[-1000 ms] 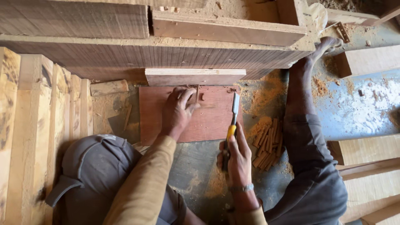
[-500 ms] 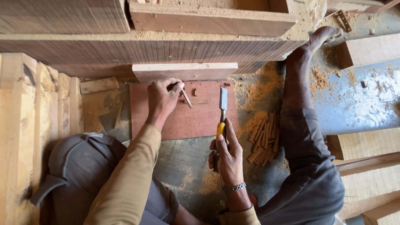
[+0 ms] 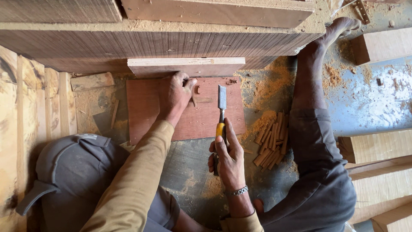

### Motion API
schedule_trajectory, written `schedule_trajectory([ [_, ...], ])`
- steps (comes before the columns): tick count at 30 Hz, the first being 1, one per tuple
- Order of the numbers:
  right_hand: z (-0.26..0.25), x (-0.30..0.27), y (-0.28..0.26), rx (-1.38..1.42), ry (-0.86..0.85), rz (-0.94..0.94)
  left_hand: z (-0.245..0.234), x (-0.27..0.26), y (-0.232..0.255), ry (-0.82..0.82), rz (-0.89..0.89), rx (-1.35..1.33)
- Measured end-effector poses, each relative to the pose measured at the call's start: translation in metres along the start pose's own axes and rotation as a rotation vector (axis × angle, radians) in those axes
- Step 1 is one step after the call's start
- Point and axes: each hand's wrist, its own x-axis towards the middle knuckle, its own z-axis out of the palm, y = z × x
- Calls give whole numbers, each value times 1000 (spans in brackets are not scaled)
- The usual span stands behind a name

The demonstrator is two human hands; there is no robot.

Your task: The person sits on the floor and uses a chisel to carve small wooden pieces. They hold the wood with one hand and strike the chisel with the other to remove shavings, working on a small wooden block placed on a larger board.

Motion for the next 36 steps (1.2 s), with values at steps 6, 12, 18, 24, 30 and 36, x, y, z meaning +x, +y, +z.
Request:
schedule_trajectory([
  [6,-2,1,1,-21,-30,2,-39,-24,38,244,216,319],
  [12,3,0,-1,-124,-60,6,-51,-71,36,23,105,411],
  [18,5,-5,-1,-202,-69,-31,-33,-85,52,137,277,524],
  [24,4,-2,-4,-166,-57,-22,-29,-84,58,14,86,521],
  [30,6,-3,-3,-177,-53,-18,-32,-89,60,134,224,570],
  [36,5,-2,-3,-207,-44,0,-28,-80,59,13,70,548],
])
